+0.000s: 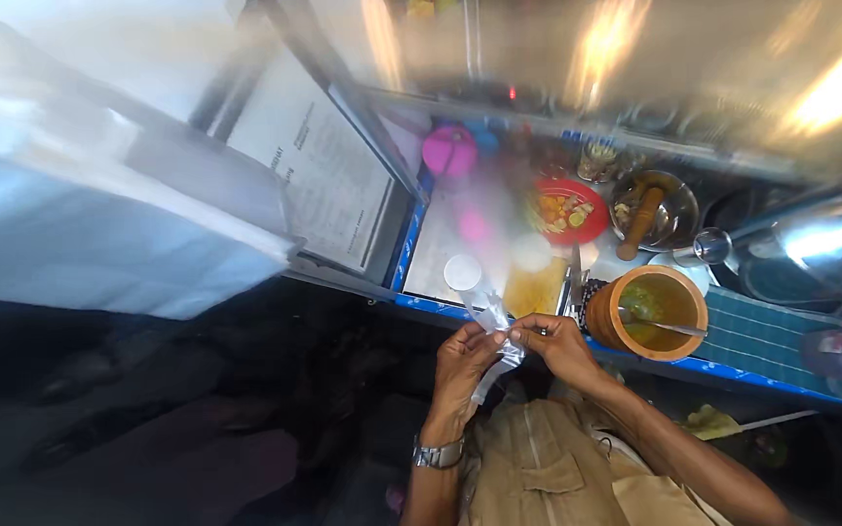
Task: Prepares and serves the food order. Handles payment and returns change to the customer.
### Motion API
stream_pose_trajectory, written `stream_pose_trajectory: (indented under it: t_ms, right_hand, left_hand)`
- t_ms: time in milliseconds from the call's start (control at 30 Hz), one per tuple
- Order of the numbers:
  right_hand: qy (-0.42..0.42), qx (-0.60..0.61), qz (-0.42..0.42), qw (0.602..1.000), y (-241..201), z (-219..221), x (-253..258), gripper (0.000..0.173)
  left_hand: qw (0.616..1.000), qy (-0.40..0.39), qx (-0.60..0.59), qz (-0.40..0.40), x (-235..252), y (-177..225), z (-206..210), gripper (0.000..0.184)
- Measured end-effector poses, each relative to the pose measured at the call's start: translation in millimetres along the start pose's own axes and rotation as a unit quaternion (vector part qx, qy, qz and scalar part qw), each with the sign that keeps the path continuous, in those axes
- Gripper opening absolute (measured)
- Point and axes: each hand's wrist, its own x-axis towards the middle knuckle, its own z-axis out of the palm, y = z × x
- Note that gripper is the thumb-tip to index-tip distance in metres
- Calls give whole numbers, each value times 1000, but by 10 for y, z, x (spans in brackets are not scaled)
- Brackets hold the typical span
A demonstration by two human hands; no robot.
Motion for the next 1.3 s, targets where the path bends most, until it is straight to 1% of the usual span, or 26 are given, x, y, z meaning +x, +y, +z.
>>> stream_pose_trajectory:
  t_ms: [67, 133, 167, 300, 367, 467, 567, 633, 700, 767, 800, 867, 967, 1033, 1133, 1200, 1267, 1300]
  right_hand:
    - [-38, 1, -4, 999, -8, -46, -2, 16]
    - [-81, 24, 3, 996, -15, -36, -14, 24]
    - [-86, 34, 8, 996, -9, -15, -13, 26]
    - [-80, 46, 21, 996, 32, 22, 20, 11]
    - [-93, 37, 11, 995, 52, 6, 13, 10]
    - [-83, 12, -12, 996, 65, -2, -9, 13]
    - [-58, -5, -32, 998, 73, 20, -34, 13]
    - [-40, -10, -32, 999, 85, 33, -39, 14]
    - [-39, -9, -21, 999, 103, 41, -46, 13]
    - [-58, 6, -5, 998, 122, 36, -42, 12]
    - [-71, 9, 3, 997, 126, 29, -37, 13]
    - [-94, -10, 10, 995, 116, 16, -22, 16]
    - [-122, -14, 16, 992, 67, 1, -3, 29]
    - [-123, 3, 25, 992, 43, 21, 3, 26]
    - [-124, 34, 39, 991, 30, 26, 11, 12]
    - [-111, 29, 41, 993, 15, 4, 9, 10]
    - [-82, 29, 40, 995, 15, -18, 15, 10]
    - [-64, 50, 47, 996, 19, -33, 24, 10]
  left_hand:
    - [1000, 11, 2, 9, -12, -6, -21, 15]
    - [999, 38, 15, 27, -12, -40, -5, 18]
    - [998, 43, 18, 28, -10, -58, 6, 18]
    - [998, 18, -60, -12, -26, -92, 30, 13]
    - [997, 9, -72, -18, -36, -92, 12, 15]
    - [999, -4, -49, -21, -66, -70, -17, 19]
    - [998, -46, -21, -32, -90, -74, -88, 26]
    - [998, -59, 7, -22, -92, -82, -141, 27]
    - [999, -31, 26, -6, -98, -112, -167, 20]
    - [1000, 12, 26, 9, -106, -147, -160, 11]
    - [999, 27, 19, 17, -109, -164, -156, 10]
    - [998, 43, 14, 32, -106, -196, -155, 18]
    - [998, 43, 15, 51, -90, -212, -127, 30]
    - [998, 39, -6, 44, -98, -200, -87, 28]
    - [999, 15, -51, 10, -123, -174, -92, 22]
    - [998, 0, -62, -4, -127, -170, -144, 23]
    - [999, -12, -35, 2, -124, -175, -238, 25]
    - [1000, -17, -3, 12, -117, -182, -308, 25]
